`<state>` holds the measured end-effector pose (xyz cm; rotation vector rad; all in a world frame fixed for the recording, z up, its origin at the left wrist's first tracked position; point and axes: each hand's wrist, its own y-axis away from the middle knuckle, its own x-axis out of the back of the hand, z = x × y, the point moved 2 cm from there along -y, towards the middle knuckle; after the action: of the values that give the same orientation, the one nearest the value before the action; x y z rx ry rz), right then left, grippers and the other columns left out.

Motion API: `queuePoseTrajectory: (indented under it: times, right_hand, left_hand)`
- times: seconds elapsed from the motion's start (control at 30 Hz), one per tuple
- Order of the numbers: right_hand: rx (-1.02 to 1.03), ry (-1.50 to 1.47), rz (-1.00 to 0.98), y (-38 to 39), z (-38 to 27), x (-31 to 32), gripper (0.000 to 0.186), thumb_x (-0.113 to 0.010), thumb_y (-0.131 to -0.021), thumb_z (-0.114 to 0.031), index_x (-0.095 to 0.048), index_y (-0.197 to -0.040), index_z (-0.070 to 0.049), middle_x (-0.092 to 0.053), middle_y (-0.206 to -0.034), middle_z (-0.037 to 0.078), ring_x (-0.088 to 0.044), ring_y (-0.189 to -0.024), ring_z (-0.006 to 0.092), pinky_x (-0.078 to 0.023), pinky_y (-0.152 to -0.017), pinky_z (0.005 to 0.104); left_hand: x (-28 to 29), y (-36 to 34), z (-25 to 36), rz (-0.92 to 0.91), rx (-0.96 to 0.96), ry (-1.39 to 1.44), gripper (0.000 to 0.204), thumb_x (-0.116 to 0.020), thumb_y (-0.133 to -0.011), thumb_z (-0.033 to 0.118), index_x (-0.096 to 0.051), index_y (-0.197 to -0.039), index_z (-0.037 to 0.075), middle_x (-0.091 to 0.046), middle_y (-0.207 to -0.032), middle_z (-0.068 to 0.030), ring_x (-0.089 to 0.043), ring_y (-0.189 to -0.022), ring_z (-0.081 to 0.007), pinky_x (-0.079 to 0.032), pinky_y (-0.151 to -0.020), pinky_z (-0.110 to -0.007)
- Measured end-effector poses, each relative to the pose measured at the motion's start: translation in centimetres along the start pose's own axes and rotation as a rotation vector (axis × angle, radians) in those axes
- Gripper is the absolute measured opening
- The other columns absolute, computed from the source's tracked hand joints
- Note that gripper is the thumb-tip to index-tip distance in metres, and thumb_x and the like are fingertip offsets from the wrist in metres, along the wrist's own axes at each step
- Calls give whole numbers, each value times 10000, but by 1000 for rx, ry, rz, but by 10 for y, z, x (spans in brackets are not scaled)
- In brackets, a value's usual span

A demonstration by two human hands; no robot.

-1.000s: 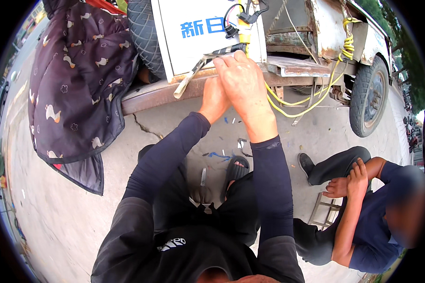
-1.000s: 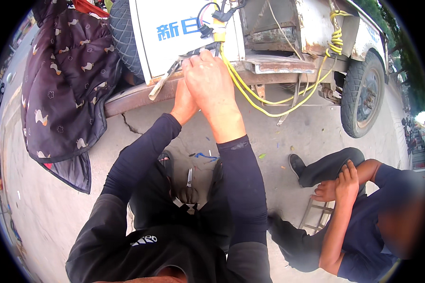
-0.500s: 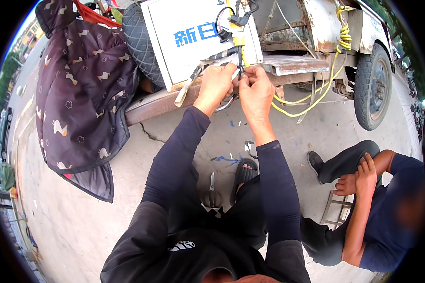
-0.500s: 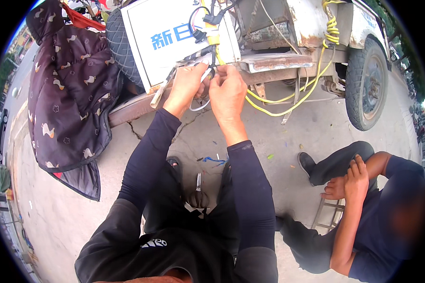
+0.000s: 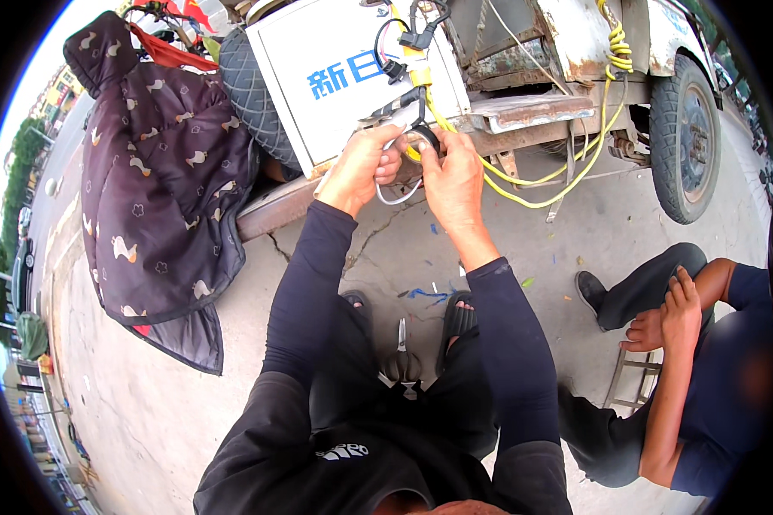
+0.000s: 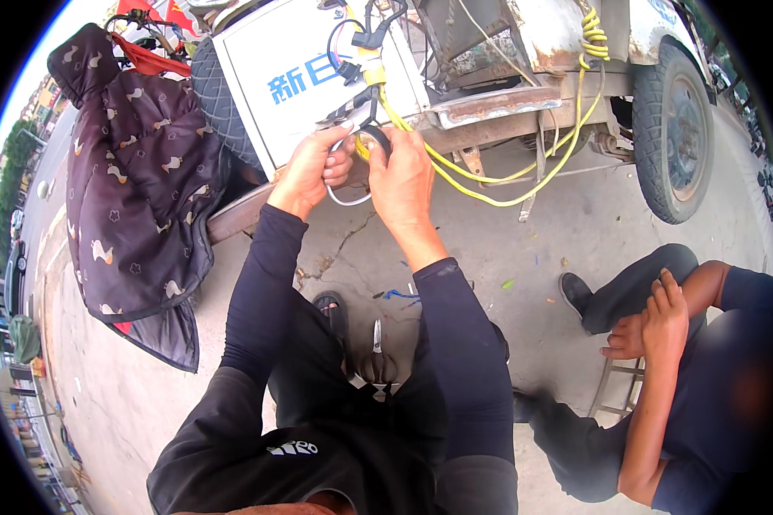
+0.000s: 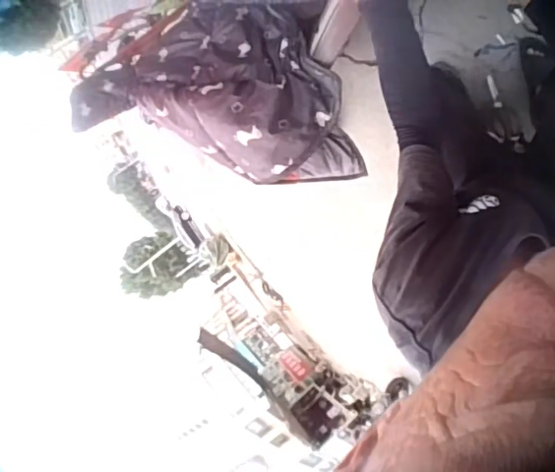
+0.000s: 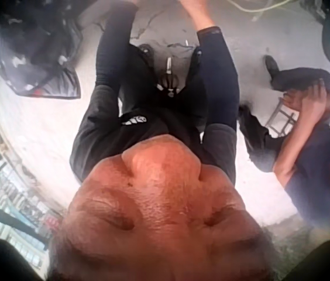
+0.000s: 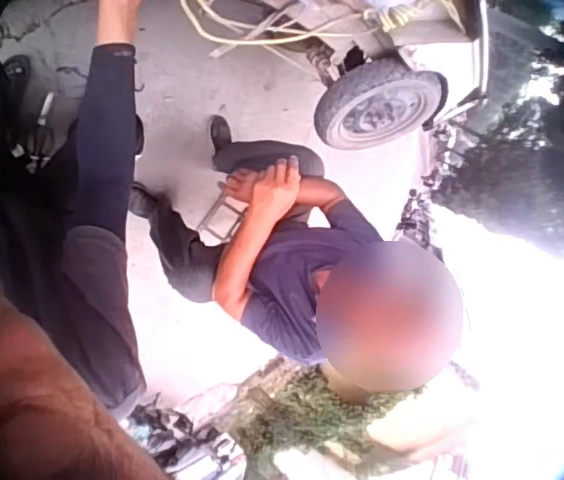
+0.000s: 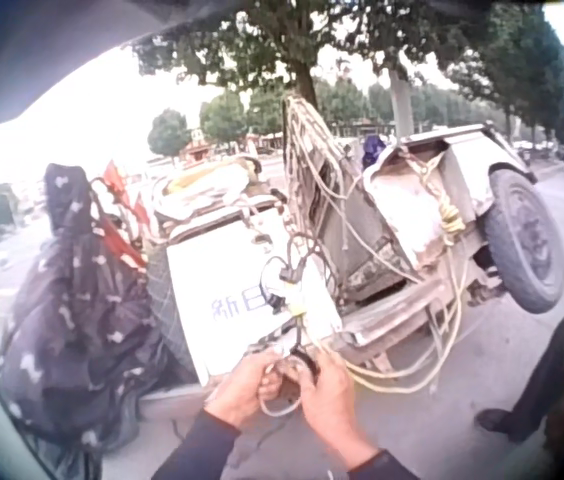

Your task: The person sits on the ground and repairs wires on a three-wheeled vehicle. They use electrical tape to wrap and secure the wires, ensuring they are properly connected and insulated.

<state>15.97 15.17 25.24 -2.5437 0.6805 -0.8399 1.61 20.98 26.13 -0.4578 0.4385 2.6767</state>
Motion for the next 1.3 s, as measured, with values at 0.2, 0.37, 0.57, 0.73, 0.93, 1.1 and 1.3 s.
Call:
queuePoseTrajectory:
  times: [0.2, 0.37, 0.57, 0.73, 0.93, 1.1, 1.3]
  right_hand:
    - [235, 216, 16, 12, -1, 8, 266, -709, -911, -154, -637, -1144, -47, -683, -1053, 164, -680, -934, 384, -537, -768, 484]
    - [351, 439, -35, 21, -24, 1, 233, -676, -925, -146, -624, -1135, -59, -643, -1006, 116, -693, -888, 318, -558, -688, 431]
    - [554, 673, 44, 26, -46, -17, 246, -672, -840, -117, -636, -1077, -62, -633, -955, 82, -668, -787, 257, -567, -664, 374]
    - [500, 761, -21, 13, -80, -37, 232, -681, -798, -81, -634, -1024, -64, -642, -953, 95, -664, -845, 271, -576, -682, 382]
    - [713, 79, -34, -10, -95, -48, 236, -606, -840, -47, -668, -1067, -30, -677, -949, 128, -661, -930, 322, -560, -764, 420]
    - [261, 112, 200, -13, -58, -9, 237, -601, -902, -26, -651, -1130, 16, -711, -1024, 182, -679, -1015, 366, -537, -846, 448]
    - [-36, -7, -131, 3, -17, -29, 258, -672, -900, -107, -651, -1128, 13, -719, -976, 177, -696, -936, 367, -541, -832, 454]
  left_hand:
    - [19, 0, -8, -62, -104, -263, 252, -613, -1014, 231, -681, -911, 11, -472, -603, 82, -343, -472, -23, -251, -437, -234]
    - [38, -5, -19, 75, -347, -480, 213, -636, -1001, 180, -699, -976, -22, -667, -702, 10, -541, -543, -63, -406, -497, -250]
    - [40, 7, -23, 230, -596, -657, 155, -661, -945, 119, -694, -925, -32, -716, -684, -120, -700, -602, -207, -532, -576, -357]
    - [44, 6, -33, 331, -914, -949, 125, -711, -848, 112, -689, -856, -10, -675, -712, -212, -677, -664, -395, -544, -627, -439]
    - [24, 9, -31, 355, -975, -575, 311, -683, -922, 282, -683, -842, -18, -677, -685, -140, -665, -637, -317, -515, -628, -402]
    - [21, 9, 4, 277, -255, -331, 494, -630, -991, 436, -681, -743, 11, -625, -633, -29, -493, -508, -69, -367, -462, -252]
    - [13, -7, 18, 268, -110, -214, 367, -652, -956, 318, -656, -759, 7, -580, -595, -9, -446, -453, -60, -298, -405, -241]
